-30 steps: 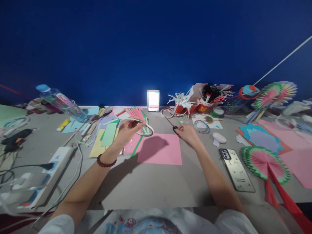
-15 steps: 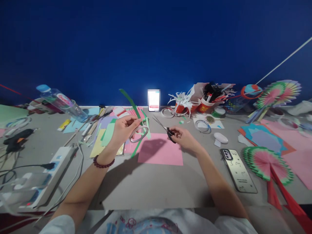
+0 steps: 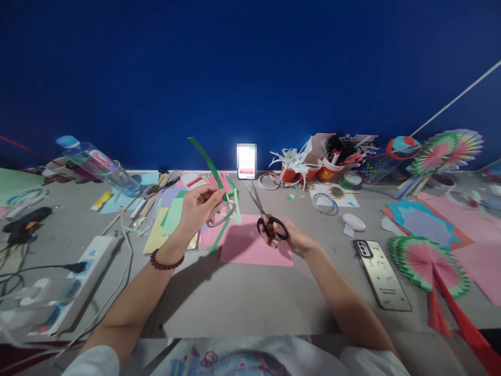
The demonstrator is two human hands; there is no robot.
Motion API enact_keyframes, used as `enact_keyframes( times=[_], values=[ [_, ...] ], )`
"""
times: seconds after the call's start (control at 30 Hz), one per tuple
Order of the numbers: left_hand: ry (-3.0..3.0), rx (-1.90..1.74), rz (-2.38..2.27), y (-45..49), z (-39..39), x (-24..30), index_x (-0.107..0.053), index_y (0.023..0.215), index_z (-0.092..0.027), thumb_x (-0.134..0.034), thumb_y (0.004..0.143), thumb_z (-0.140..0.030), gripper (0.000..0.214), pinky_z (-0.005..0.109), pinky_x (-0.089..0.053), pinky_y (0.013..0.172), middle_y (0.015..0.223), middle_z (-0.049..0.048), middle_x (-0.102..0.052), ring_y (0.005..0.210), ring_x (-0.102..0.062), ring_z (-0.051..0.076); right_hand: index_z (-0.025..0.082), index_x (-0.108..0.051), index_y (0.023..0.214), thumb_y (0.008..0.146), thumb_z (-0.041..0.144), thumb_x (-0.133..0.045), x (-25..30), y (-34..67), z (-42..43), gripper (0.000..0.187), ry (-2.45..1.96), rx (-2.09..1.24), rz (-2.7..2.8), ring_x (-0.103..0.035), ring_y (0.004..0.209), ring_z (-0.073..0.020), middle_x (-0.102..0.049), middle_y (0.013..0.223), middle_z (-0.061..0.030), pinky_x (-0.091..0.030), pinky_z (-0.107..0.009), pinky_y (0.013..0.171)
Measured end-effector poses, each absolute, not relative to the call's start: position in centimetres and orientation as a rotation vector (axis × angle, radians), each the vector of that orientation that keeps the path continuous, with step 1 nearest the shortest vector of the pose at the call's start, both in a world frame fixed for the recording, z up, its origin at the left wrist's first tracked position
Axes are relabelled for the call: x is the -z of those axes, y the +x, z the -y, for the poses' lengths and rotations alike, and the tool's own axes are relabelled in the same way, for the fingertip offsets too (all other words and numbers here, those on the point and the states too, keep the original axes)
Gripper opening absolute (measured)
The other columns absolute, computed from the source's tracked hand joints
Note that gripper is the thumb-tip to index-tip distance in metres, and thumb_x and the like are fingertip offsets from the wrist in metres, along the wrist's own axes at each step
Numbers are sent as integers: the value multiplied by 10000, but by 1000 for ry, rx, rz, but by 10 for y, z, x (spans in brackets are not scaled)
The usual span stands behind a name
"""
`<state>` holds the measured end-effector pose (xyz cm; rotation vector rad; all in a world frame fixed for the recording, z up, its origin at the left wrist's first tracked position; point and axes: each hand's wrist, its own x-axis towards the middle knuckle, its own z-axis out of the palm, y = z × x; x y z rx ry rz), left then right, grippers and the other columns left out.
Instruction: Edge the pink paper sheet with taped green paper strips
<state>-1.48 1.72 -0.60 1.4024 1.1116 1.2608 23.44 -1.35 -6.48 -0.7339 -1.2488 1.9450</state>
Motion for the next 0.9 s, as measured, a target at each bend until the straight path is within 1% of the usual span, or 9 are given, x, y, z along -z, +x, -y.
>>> enact_keyframes(
  times=[0.03, 0.13, 0.27, 0.43, 0.63, 0.77, 0.9],
  values=[
    [1397, -1285, -1122, -15, -17, 6, -650, 778, -163, -701, 789, -439, 281, 159, -364, 255, 475, -57, -524, 290, -457, 62, 170, -568, 908, 741, 630, -675, 68, 231, 16, 501, -632, -2053, 1160, -490, 548, -108, -586, 708, -13, -349, -226, 467],
    [1361, -1349, -1139, -15, -18, 5, -633, 770, -170, -705, 789, -428, 268, 153, -346, 245, 476, -65, -524, 276, -448, 56, 188, -526, 908, 819, 614, -590, 79, 223, 22, 440, -352, -2334, 963, -468, 469, -103, -603, 682, 1, -330, -221, 435],
    [1338, -1374, -1073, -16, -20, 6, -618, 771, -181, -719, 778, -418, 258, 160, -353, 237, 483, -66, -538, 272, -463, 66, 183, -488, 924, 865, 596, -521, 89, 217, 28, 419, -121, -2527, 847, -451, 410, -100, -619, 683, -5, -315, -218, 398],
    [1376, -1374, -1001, -16, -20, 8, -612, 766, -180, -720, 784, -408, 253, 150, -356, 237, 482, -65, -540, 288, -493, 71, 175, -484, 944, 858, 612, -518, 90, 214, 32, 447, -81, -2600, 825, -486, 415, -104, -619, 688, -8, -319, -219, 388],
    [1406, -1386, -975, -17, -20, 11, -618, 772, -177, -713, 794, -405, 248, 147, -355, 239, 488, -59, -557, 289, -491, 66, 164, -503, 913, 844, 644, -501, 90, 215, 34, 486, -80, -2623, 809, -427, 375, -94, -591, 632, 9, -299, -231, 369],
    [1446, -1375, -968, -17, -18, 11, -619, 774, -174, -701, 803, -413, 254, 145, -367, 257, 499, -53, -560, 306, -487, 58, 157, -505, 905, 825, 654, -521, 90, 215, 35, 504, -148, -2633, 784, -427, 373, -91, -586, 621, 6, -302, -227, 357],
    [1509, -1362, -960, -17, -17, 12, -621, 772, -177, -686, 817, -415, 251, 154, -371, 278, 485, -51, -544, 309, -462, 52, 163, -513, 895, 847, 660, -477, 89, 213, 34, 501, -61, -2658, 724, -403, 342, -84, -566, 606, 18, -279, -217, 329]
  ],
)
